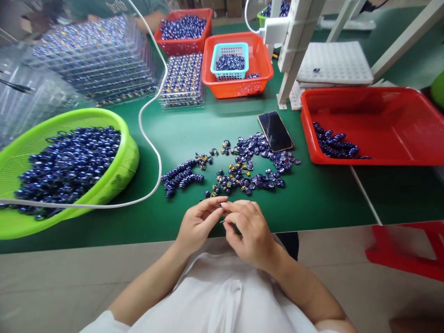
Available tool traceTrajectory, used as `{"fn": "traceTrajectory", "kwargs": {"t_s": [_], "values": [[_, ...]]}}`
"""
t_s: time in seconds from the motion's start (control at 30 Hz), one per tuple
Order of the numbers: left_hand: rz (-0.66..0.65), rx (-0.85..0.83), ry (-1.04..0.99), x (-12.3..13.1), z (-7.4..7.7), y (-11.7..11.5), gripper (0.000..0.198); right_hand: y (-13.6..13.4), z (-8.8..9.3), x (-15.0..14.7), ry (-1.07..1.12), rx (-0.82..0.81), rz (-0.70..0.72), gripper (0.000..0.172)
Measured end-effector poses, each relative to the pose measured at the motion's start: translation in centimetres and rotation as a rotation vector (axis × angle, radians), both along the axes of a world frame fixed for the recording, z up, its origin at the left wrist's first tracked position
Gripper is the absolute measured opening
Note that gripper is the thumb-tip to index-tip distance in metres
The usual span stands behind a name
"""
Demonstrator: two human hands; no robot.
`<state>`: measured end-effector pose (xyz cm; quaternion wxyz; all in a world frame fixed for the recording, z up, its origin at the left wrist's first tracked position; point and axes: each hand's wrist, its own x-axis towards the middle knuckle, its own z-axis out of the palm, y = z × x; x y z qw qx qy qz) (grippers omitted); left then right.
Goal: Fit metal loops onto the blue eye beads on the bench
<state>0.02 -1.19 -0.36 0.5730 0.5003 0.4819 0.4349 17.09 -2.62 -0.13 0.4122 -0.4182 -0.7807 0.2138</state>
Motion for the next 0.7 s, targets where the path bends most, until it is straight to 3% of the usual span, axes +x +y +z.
{"fn": "traceTrajectory", "kwargs": {"t_s": [0.17, 0.47, 0.6, 0.7], "values": [[-0.038, 0.011, -0.059, -0.1, -0.1, -0.2, 0.023, 0.3, 1.1, 0.4, 0.106, -0.223, -0.100, 0.011], [-0.224, 0.394, 0.198, -0.8, 0.1, 0.3, 0.029, 1.0, 1.7, 0.8, 0.098, -0.415, -0.010, 0.007], [-0.241, 0.429, 0.251, -1.0, 0.1, 0.2, 0.032, 1.2, 1.7, 0.9, 0.118, -0.456, -0.022, 0.008], [-0.206, 0.367, 0.242, -0.9, 0.2, 0.1, 0.028, 1.3, 1.7, 0.9, 0.118, -0.481, -0.042, 0.009]]}}
